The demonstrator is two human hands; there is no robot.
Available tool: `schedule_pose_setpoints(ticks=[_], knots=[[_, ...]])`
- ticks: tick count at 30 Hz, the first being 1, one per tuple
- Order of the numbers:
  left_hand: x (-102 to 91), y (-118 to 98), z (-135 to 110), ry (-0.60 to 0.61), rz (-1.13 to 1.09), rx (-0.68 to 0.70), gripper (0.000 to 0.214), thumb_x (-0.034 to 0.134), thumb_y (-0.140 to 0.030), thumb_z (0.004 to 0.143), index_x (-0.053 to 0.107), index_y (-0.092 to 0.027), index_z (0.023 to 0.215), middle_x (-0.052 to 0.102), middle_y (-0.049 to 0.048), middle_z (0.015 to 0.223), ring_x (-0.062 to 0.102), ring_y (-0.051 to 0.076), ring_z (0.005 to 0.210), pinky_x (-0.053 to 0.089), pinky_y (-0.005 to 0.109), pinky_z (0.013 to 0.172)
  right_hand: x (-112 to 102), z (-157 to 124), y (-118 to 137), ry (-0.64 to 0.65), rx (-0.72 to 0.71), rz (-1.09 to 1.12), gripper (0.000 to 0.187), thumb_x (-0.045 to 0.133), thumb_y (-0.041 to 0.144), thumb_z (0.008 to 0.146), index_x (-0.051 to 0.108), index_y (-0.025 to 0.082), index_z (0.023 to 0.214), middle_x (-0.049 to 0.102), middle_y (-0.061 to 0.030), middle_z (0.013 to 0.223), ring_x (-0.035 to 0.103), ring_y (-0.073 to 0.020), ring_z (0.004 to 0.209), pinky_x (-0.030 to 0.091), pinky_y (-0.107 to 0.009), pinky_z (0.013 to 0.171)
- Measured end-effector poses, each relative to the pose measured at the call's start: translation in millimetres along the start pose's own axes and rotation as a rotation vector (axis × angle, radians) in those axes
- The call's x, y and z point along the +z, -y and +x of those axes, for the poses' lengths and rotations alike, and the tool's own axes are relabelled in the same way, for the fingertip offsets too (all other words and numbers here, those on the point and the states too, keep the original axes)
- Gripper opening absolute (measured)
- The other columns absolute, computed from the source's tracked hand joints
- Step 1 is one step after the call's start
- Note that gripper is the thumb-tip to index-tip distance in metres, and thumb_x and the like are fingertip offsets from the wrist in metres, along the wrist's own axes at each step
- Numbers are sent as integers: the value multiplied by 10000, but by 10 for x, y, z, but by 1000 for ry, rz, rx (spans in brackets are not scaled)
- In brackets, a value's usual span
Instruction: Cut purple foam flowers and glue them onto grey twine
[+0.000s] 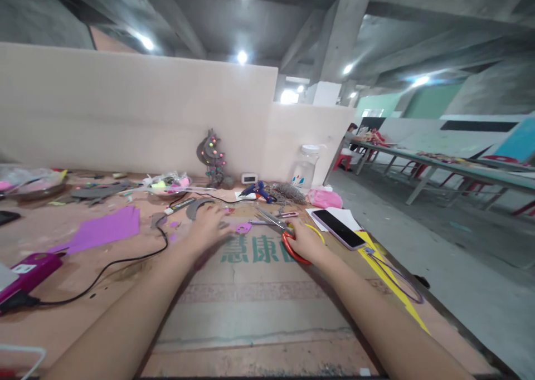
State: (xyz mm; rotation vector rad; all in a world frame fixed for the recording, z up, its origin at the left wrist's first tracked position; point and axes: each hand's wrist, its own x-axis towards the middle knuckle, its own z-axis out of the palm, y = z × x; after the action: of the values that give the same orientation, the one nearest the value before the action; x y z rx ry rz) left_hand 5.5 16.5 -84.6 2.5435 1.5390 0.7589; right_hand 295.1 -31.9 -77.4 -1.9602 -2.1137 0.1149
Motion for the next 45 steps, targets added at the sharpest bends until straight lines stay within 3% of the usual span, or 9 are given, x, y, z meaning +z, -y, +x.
schedule_pose_setpoints(ticks=[4, 13, 17, 22, 27, 30, 32, 38, 45], knots=[[180, -228, 28, 133, -71, 116, 279, 584, -377, 812, 662, -189, 1003, 642, 129, 1102, 566, 283, 1057, 419, 383, 924, 41, 46, -70, -40, 11, 2, 436, 533, 223, 844, 508, 145, 1272, 585, -175, 1183, 574, -280, 1069, 409, -335, 865], [190, -439, 227, 132, -272, 82, 317, 435, -331, 887, 709, -172, 891, 723, 75, 863, 640, 215, 800, 453, 290, 715, -69, -21, -4, -151, -86, 78, 370, 593, 235, 840, 594, 192, 1207, 552, -134, 1191, 514, -240, 1128, 382, -326, 949], [233, -655, 180, 146, -445, 83, 410, 398, -420, 899, 705, -149, 882, 710, 31, 768, 630, 173, 701, 447, 237, 622, -176, -123, 232, -47, -146, 385, 523, 637, 352, 816, 499, 217, 1302, 644, -59, 1044, 610, -155, 805, 463, -254, 719], [219, -813, 7, 197, -634, 40, 389, 433, -425, 881, 687, -150, 773, 676, 14, 708, 601, 165, 689, 427, 229, 623, -217, -214, 405, -30, -250, 428, 179, 523, 211, 866, 687, 187, 932, 666, -26, 744, 578, -149, 675, 409, -253, 643], [46, -578, -74, 163, -487, 57, 350, 433, -424, 880, 692, -191, 908, 713, 33, 862, 624, 198, 805, 447, 270, 720, -573, -231, 173, 261, -216, 794, 253, 515, 345, 889, 643, 134, 833, 527, 24, 538, 466, -90, 460, 363, -192, 472], [-157, -295, -80, 100, -299, 24, 374, 416, -435, 882, 687, -179, 849, 707, 45, 842, 615, 205, 808, 430, 279, 723, -844, -321, -9, 777, -585, 949, 561, 488, 594, 854, 699, 76, 801, 529, -4, 510, 453, -70, 393, 351, -185, 419], [-320, -107, -83, 63, -220, -62, 418, 378, -468, 889, 675, -177, 849, 698, 31, 788, 611, 191, 743, 412, 262, 647, -926, -373, -48, 874, -696, 926, 700, 427, 668, 841, 728, 37, 885, 503, -8, 483, 449, -71, 393, 328, -183, 408], [-647, 298, -105, 35, -58, -246, 382, 406, -471, 847, 671, -198, 865, 706, 8, 796, 621, 191, 736, 402, 252, 628, -707, -335, 198, 844, -585, 821, 561, 483, 550, 880, 719, 44, 943, 476, 15, 530, 450, -69, 478, 341, -171, 468], [-525, 512, -231, 93, 113, -294, 325, 466, -332, 817, 698, -220, 1014, 734, 47, 995, 655, 238, 912, 459, 278, 735, -340, -335, 565, 589, -329, 610, 298, 502, 344, 882, 672, 116, 791, 502, 24, 566, 464, -88, 524, 344, -182, 493]])
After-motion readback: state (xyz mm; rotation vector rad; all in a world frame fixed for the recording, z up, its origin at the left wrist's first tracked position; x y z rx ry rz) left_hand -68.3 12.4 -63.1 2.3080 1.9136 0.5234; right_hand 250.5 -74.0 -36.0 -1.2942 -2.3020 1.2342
